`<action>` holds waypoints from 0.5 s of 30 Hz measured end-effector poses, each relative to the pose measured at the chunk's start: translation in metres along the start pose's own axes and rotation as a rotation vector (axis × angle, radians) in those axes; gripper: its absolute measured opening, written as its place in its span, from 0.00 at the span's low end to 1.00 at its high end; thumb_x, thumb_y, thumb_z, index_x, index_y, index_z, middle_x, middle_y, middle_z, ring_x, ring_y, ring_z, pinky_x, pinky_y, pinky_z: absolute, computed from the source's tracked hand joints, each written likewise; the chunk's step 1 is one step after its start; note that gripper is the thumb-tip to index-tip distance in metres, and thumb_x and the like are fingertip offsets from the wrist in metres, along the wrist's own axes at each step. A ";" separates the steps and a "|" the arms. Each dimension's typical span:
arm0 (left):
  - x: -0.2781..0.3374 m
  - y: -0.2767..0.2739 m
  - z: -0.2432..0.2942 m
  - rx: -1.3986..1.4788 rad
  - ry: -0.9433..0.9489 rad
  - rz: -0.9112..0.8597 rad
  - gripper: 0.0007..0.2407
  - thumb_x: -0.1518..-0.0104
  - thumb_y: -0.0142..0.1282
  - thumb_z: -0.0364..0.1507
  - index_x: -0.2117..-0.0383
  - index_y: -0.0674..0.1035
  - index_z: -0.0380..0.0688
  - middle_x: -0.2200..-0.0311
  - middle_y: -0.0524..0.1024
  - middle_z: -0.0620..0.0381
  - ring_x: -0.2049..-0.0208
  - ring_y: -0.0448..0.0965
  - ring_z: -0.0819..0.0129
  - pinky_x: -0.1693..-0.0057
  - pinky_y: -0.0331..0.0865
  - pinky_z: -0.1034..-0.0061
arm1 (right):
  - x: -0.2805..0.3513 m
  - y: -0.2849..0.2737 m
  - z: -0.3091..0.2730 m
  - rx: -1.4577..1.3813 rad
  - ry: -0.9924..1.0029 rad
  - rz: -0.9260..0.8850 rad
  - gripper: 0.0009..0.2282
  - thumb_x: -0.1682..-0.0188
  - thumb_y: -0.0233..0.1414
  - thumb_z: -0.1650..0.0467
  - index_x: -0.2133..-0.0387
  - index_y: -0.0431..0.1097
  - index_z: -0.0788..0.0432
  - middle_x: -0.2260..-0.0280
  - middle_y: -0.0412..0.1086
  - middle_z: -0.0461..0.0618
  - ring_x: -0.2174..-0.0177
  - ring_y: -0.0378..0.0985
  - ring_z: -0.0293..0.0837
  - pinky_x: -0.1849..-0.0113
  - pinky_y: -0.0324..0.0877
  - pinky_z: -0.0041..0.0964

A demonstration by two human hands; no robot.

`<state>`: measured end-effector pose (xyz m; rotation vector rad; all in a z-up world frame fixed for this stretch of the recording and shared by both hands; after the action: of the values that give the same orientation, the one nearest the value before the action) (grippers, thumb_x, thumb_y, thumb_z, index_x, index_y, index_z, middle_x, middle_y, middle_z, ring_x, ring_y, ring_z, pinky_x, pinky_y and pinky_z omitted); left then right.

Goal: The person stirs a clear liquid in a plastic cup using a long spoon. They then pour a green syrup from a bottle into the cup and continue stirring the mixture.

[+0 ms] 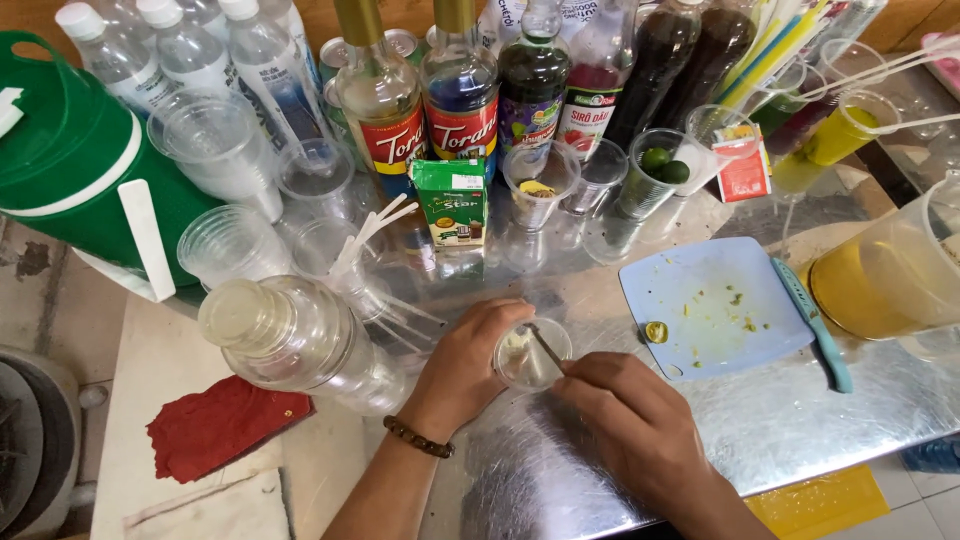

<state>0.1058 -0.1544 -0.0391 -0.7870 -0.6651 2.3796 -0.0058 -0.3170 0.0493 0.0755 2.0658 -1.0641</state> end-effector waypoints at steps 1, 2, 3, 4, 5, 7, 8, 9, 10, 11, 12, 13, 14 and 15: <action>-0.002 0.000 -0.001 0.000 0.003 0.000 0.21 0.45 0.63 0.33 0.45 0.73 0.43 0.45 0.75 0.49 0.42 0.74 0.56 0.39 0.70 0.62 | -0.001 -0.003 0.000 0.002 -0.001 0.001 0.04 0.48 0.52 0.75 0.63 0.72 0.64 0.63 0.73 0.58 0.63 0.79 0.52 0.59 0.76 0.41; -0.002 0.001 -0.003 -0.010 -0.024 -0.005 0.24 0.49 0.67 0.32 0.45 0.73 0.42 0.45 0.75 0.48 0.42 0.74 0.55 0.39 0.70 0.61 | -0.001 -0.004 -0.001 -0.043 -0.002 -0.054 0.05 0.48 0.52 0.75 0.61 0.72 0.64 0.62 0.73 0.58 0.63 0.79 0.52 0.60 0.75 0.41; -0.002 0.001 -0.004 -0.021 -0.051 -0.010 0.28 0.54 0.72 0.30 0.45 0.72 0.41 0.45 0.74 0.47 0.42 0.73 0.53 0.38 0.70 0.61 | -0.001 -0.006 -0.002 -0.088 -0.004 -0.110 0.06 0.48 0.53 0.75 0.59 0.71 0.65 0.61 0.73 0.57 0.63 0.79 0.51 0.60 0.74 0.40; -0.002 0.001 -0.004 -0.022 -0.052 -0.009 0.28 0.54 0.72 0.30 0.45 0.72 0.41 0.45 0.74 0.47 0.42 0.73 0.53 0.38 0.70 0.61 | -0.002 -0.006 -0.002 -0.089 -0.004 -0.111 0.06 0.48 0.53 0.75 0.59 0.71 0.65 0.61 0.73 0.57 0.63 0.79 0.51 0.60 0.74 0.40; -0.002 0.001 -0.003 -0.028 -0.040 -0.022 0.26 0.52 0.68 0.26 0.45 0.73 0.42 0.44 0.73 0.47 0.41 0.72 0.54 0.37 0.69 0.60 | -0.003 -0.007 -0.002 -0.033 -0.034 -0.089 0.05 0.48 0.52 0.76 0.61 0.72 0.67 0.62 0.74 0.59 0.62 0.80 0.52 0.61 0.76 0.39; -0.002 0.002 0.000 -0.032 -0.025 -0.037 0.24 0.51 0.65 0.22 0.45 0.73 0.42 0.43 0.73 0.48 0.40 0.72 0.54 0.36 0.68 0.60 | -0.001 -0.010 0.000 0.028 -0.061 -0.066 0.05 0.48 0.52 0.76 0.63 0.72 0.68 0.62 0.75 0.61 0.62 0.80 0.53 0.61 0.77 0.38; -0.003 0.003 0.001 -0.060 -0.035 -0.057 0.25 0.52 0.68 0.25 0.45 0.73 0.43 0.43 0.73 0.50 0.40 0.71 0.55 0.37 0.69 0.60 | 0.001 -0.010 0.002 0.016 -0.040 -0.120 0.07 0.45 0.46 0.76 0.60 0.72 0.65 0.60 0.73 0.59 0.60 0.79 0.53 0.60 0.75 0.40; -0.004 0.003 0.003 -0.087 -0.045 -0.077 0.27 0.52 0.70 0.29 0.44 0.73 0.43 0.43 0.72 0.51 0.40 0.70 0.57 0.39 0.70 0.61 | 0.003 -0.010 0.005 0.004 -0.020 -0.174 0.10 0.43 0.41 0.76 0.58 0.72 0.61 0.58 0.72 0.56 0.59 0.78 0.52 0.59 0.72 0.42; -0.004 0.002 0.004 -0.085 -0.046 -0.076 0.27 0.52 0.70 0.29 0.44 0.73 0.43 0.43 0.72 0.51 0.40 0.70 0.57 0.39 0.70 0.61 | 0.003 -0.010 0.003 0.005 -0.020 -0.176 0.10 0.43 0.41 0.76 0.58 0.72 0.61 0.58 0.72 0.56 0.59 0.78 0.52 0.59 0.72 0.42; -0.004 0.000 0.005 -0.078 -0.034 -0.071 0.25 0.53 0.67 0.23 0.45 0.74 0.45 0.44 0.73 0.52 0.42 0.72 0.57 0.40 0.72 0.62 | 0.003 -0.010 0.000 -0.045 -0.034 -0.198 0.10 0.42 0.41 0.74 0.57 0.71 0.62 0.58 0.72 0.57 0.59 0.78 0.53 0.59 0.73 0.43; -0.004 -0.002 0.006 -0.072 -0.023 -0.065 0.25 0.53 0.64 0.18 0.45 0.74 0.46 0.46 0.74 0.52 0.44 0.74 0.57 0.41 0.74 0.63 | 0.004 -0.009 -0.002 -0.096 -0.049 -0.218 0.11 0.42 0.41 0.72 0.57 0.70 0.63 0.59 0.72 0.58 0.60 0.78 0.54 0.60 0.73 0.44; -0.005 -0.003 0.006 -0.071 -0.024 -0.063 0.25 0.53 0.64 0.18 0.45 0.74 0.46 0.46 0.74 0.52 0.44 0.74 0.57 0.41 0.74 0.63 | 0.003 -0.007 -0.002 -0.096 -0.050 -0.220 0.11 0.42 0.41 0.72 0.57 0.70 0.63 0.59 0.72 0.58 0.60 0.78 0.54 0.60 0.73 0.44; -0.004 -0.003 0.007 -0.046 -0.017 -0.079 0.24 0.52 0.63 0.18 0.45 0.74 0.46 0.45 0.74 0.51 0.44 0.75 0.56 0.41 0.74 0.62 | 0.003 -0.007 -0.002 -0.043 -0.033 -0.155 0.09 0.43 0.42 0.74 0.58 0.71 0.63 0.58 0.73 0.59 0.61 0.79 0.53 0.60 0.73 0.42; -0.003 -0.003 0.007 -0.021 -0.009 -0.094 0.24 0.50 0.61 0.17 0.45 0.74 0.46 0.45 0.74 0.50 0.44 0.75 0.55 0.41 0.73 0.62 | 0.002 -0.007 -0.003 0.011 -0.015 -0.090 0.08 0.44 0.43 0.76 0.60 0.72 0.63 0.58 0.74 0.59 0.61 0.80 0.51 0.60 0.74 0.40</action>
<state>0.1041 -0.1561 -0.0309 -0.7379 -0.7165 2.2960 -0.0117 -0.3204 0.0531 -0.0202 2.0665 -1.1268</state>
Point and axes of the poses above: each hand's wrist, its own x-axis away from the middle knuckle, its own y-axis out of the palm, z = x × y, the point moved 2 cm from there along -x, towards the middle knuckle
